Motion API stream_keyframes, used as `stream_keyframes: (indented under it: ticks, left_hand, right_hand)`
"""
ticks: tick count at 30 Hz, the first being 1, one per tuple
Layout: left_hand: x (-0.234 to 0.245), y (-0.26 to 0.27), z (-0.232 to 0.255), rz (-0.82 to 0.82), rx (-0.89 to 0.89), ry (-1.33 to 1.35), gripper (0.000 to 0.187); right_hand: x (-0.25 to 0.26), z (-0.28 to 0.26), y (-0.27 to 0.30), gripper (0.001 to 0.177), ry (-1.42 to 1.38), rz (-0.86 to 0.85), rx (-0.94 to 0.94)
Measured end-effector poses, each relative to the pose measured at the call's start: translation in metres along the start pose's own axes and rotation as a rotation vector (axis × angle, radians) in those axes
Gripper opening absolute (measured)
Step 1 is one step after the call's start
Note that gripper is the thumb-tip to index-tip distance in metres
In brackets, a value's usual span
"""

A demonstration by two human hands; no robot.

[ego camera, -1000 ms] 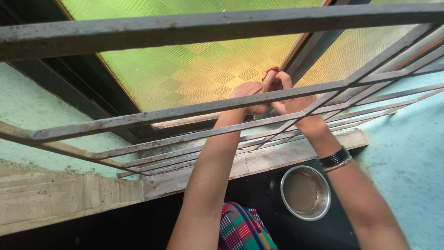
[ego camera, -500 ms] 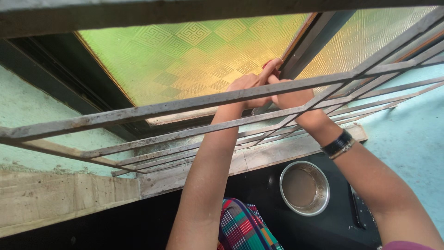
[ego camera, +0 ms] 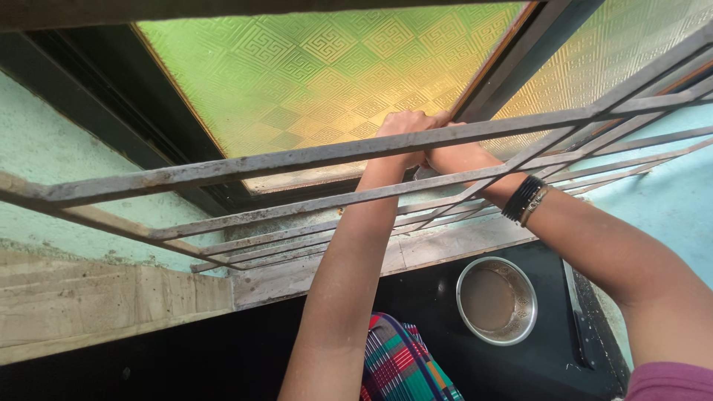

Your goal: The person cleans a metal window frame using a red cloth and a small brush. They wipe the horizontal and vertical bars of the frame and then use the brush to clean the narrow crevices along the top edge.

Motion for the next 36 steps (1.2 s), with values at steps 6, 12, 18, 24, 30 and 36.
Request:
stream_keyframes:
  ticks: [6,12,18,24,30,36]
  left_hand:
    - [-0.008,-0.005,-0.011,-0.002,0.114,0.028,0.022]
    - [-0.007,-0.004,-0.012,0.011,0.113,0.057,0.023]
    - [-0.009,-0.007,-0.012,-0.035,0.141,0.078,0.027]
    - [-0.004,-0.003,-0.013,0.047,0.119,0.084,0.027]
    - [0.002,0.001,-0.008,0.048,0.092,0.107,0.020]
    - [-0.013,0.000,-0.010,-0.003,0.099,0.229,0.040]
  right_hand:
    - [-0.015,0.003,-0.001,0.024,-0.459,-0.080,-0.207]
    - [-0.077,-0.002,0.025,0.028,-0.224,-0.609,-0.118]
    - [-0.101,-0.003,0.026,0.043,-0.230,-0.903,-0.180]
    - [-0.101,-0.008,0.039,0.053,-0.394,-1.035,-0.362]
    - [-0.093,-0.010,0.040,0.051,-0.501,-0.987,-0.401]
    - [-0.109,-0.011,0.037,0.051,-0.666,-1.018,-0.423]
Point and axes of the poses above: each hand's wrist, its own y-axis away from the middle knuckle, its own x-axis out of the back of the hand, z = x × y, the point moved 8 cm from there along -y, towards the middle knuckle, and after that the axes turned 11 degrees about z, right-handed, at the moved point
